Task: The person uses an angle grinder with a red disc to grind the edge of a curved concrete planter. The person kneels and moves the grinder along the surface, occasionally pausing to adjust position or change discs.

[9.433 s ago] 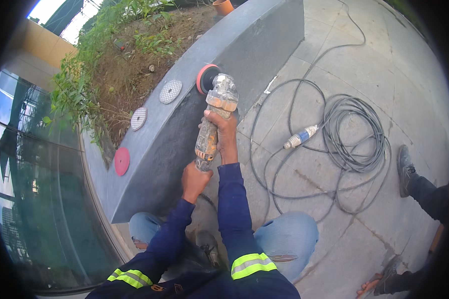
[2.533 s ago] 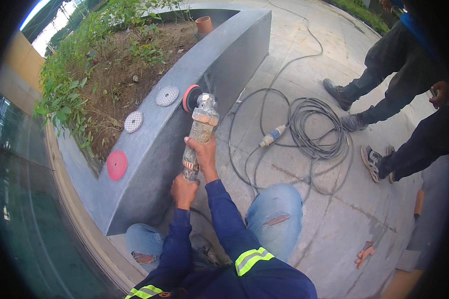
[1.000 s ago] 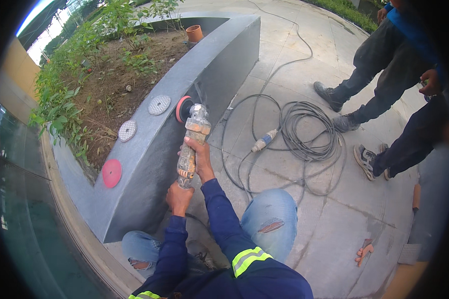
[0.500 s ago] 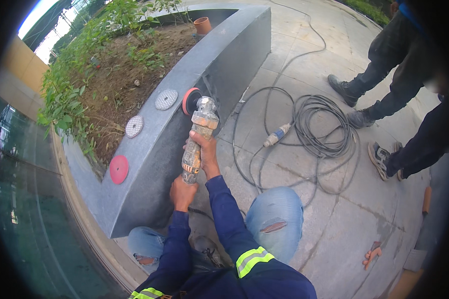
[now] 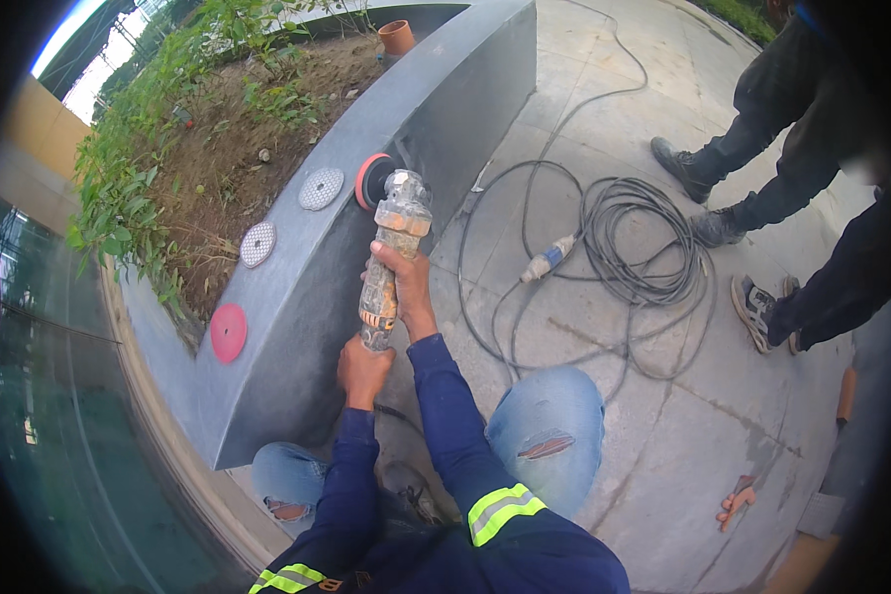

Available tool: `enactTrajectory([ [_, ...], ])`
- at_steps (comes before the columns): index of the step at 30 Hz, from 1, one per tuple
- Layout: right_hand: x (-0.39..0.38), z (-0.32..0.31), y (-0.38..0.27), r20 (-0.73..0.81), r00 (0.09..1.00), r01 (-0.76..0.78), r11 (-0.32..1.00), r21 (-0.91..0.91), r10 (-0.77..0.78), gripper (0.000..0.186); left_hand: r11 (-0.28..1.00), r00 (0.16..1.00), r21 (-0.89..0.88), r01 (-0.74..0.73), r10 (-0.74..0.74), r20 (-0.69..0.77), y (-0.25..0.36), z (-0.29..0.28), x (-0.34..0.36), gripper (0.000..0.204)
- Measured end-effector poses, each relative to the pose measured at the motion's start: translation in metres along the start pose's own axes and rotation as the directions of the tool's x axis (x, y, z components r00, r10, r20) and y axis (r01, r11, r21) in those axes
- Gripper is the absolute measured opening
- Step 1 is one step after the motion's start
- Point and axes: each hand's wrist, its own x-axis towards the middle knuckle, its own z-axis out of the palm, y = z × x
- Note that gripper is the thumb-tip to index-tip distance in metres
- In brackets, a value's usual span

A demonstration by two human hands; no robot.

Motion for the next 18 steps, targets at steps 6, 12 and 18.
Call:
enactTrajectory([
  [6,-0.007,-0.02,0.026,-0.055,0.997,-0.044,0.999,0.03,0.045,0.043,0.998,1.0,0.061,0.022,-0.022,0.004,-0.019,0.016,-0.007,0.041],
  [12,-0.015,-0.007,0.025,-0.006,1.0,-0.007,1.0,0.023,0.008,0.042,0.995,0.997,0.074,0.073,-0.071,-0.037,-0.035,0.017,-0.014,0.041],
  [18,0.018,-0.021,0.003,-0.058,0.997,-0.05,0.998,0.047,0.052,0.045,0.997,0.999,0.07,0.039,-0.042,0.033,0.002,0.015,0.016,0.044],
])
